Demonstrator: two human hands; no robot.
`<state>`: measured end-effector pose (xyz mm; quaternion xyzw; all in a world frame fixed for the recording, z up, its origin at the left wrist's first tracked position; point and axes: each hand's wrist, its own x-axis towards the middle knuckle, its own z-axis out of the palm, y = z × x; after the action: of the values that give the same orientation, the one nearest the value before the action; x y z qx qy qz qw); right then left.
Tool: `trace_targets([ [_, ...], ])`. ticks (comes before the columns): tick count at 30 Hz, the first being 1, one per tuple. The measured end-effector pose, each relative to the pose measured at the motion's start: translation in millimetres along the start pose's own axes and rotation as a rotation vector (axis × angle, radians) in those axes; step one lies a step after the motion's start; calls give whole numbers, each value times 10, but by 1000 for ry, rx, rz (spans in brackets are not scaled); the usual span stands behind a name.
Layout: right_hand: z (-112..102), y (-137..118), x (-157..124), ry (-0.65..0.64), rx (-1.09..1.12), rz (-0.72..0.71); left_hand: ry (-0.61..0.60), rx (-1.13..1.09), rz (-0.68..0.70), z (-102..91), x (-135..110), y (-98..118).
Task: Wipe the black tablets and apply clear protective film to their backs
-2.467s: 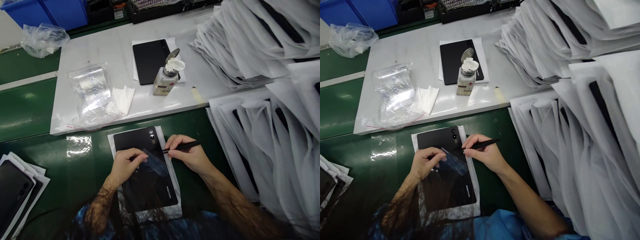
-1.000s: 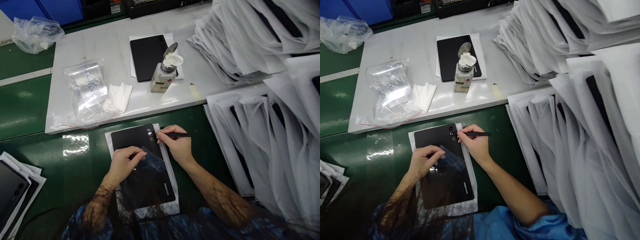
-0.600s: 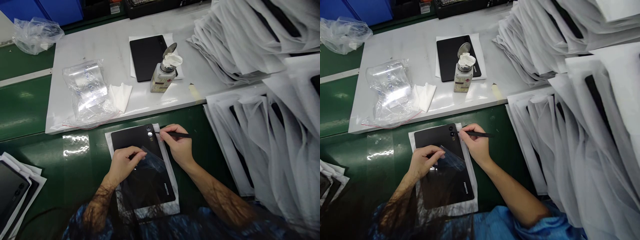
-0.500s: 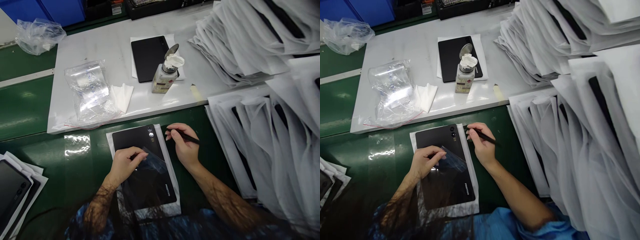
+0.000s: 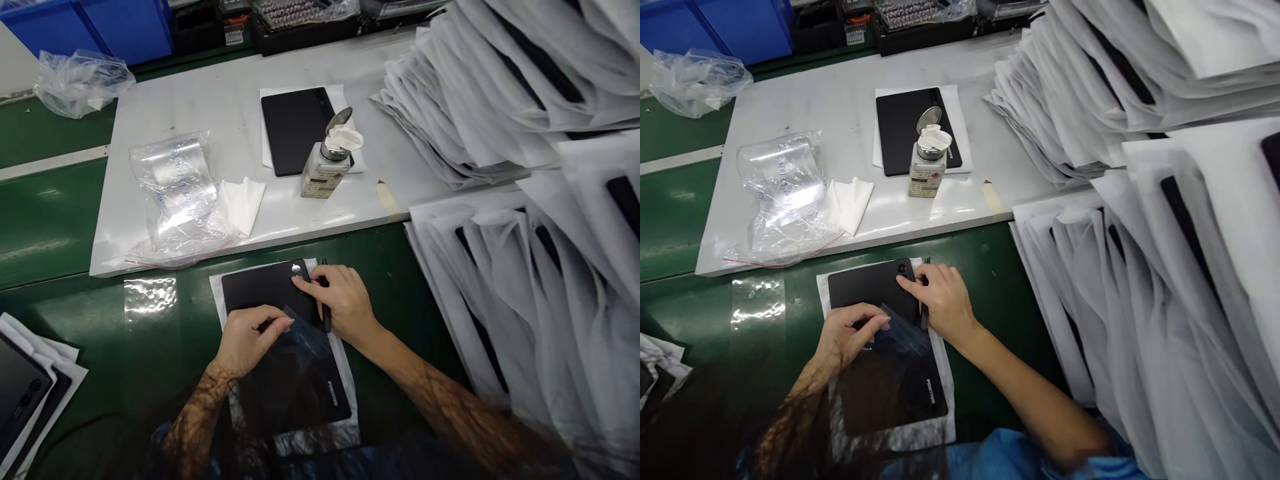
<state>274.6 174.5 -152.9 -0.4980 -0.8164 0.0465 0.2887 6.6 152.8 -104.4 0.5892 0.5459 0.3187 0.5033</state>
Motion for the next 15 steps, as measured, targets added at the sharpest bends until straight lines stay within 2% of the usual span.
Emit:
trace_targets([
  [4,10,10,-31,59,-39,62,8,7,15,-2,-9,-64],
  [7,-5,64,-40,63,24,97,11,11,30,-1,3,-77],
  [9,-8,91,-8,17,45,68,17,9,41,5,14,-81],
  [13,32,117,90,-119,-99,-43,18,-6,60,20,30,-78],
  [15,70,130,107,-135,-113,-80,9,-10,66,23,37,-71],
])
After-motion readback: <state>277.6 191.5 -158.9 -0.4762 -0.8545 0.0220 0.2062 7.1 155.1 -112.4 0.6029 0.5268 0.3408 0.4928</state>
